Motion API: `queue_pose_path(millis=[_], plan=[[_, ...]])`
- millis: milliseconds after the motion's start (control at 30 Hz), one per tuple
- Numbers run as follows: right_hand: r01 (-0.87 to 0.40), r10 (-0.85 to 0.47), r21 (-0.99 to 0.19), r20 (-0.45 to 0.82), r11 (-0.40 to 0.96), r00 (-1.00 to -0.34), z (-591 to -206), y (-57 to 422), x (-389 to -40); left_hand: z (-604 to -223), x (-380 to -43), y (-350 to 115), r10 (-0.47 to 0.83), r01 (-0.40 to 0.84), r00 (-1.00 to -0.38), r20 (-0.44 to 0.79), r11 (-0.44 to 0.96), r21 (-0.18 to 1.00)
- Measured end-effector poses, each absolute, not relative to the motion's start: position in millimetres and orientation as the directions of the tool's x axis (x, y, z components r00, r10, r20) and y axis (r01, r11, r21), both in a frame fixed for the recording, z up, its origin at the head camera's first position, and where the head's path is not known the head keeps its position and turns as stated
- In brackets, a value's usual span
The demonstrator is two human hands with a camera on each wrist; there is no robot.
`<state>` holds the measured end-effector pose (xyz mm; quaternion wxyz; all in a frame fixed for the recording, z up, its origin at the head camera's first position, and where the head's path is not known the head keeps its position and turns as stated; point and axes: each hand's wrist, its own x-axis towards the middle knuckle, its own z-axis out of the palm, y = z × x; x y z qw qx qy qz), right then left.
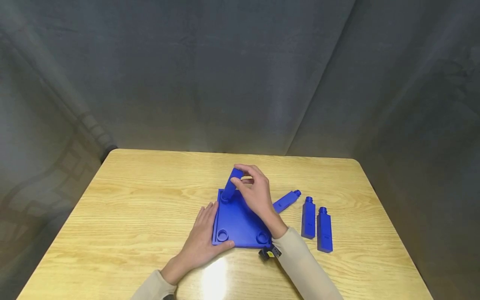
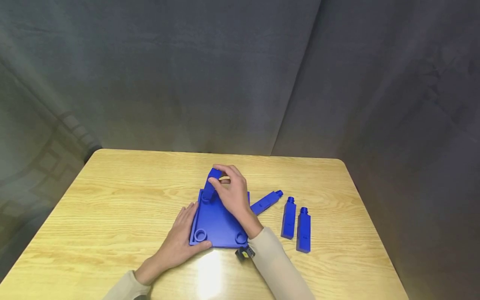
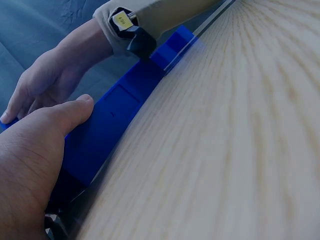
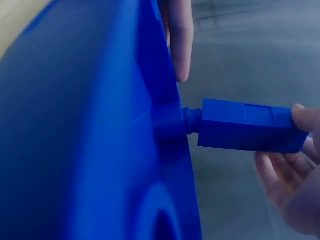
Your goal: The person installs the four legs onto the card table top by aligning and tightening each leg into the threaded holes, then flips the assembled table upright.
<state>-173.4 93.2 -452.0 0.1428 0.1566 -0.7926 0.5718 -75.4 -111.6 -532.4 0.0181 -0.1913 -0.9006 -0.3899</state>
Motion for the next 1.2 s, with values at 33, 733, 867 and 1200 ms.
queue_pose_path(millis=[33, 733, 867, 1200], plan=[[-0.415, -0.102, -0.857, 0.404, 0.305, -0.909, -451, 93, -174, -532, -76, -111, 0.331, 0.359, -0.926, 0.183, 0.619, 0.698], [-0.548, -0.414, -0.767, 0.403, 0.335, -0.816, -440, 98, -174, -534, -77, -113, 0.336, 0.375, -0.921, 0.198, 0.622, 0.687], [-0.555, -0.429, -0.759, 0.399, 0.342, -0.81, -440, 100, -174, -534, -76, -114, 0.337, 0.371, -0.922, 0.193, 0.617, 0.694], [-0.576, -0.416, -0.725, 0.423, 0.378, -0.805, -444, 100, -175, -535, -76, -113, 0.342, 0.364, -0.923, 0.179, 0.615, 0.7]])
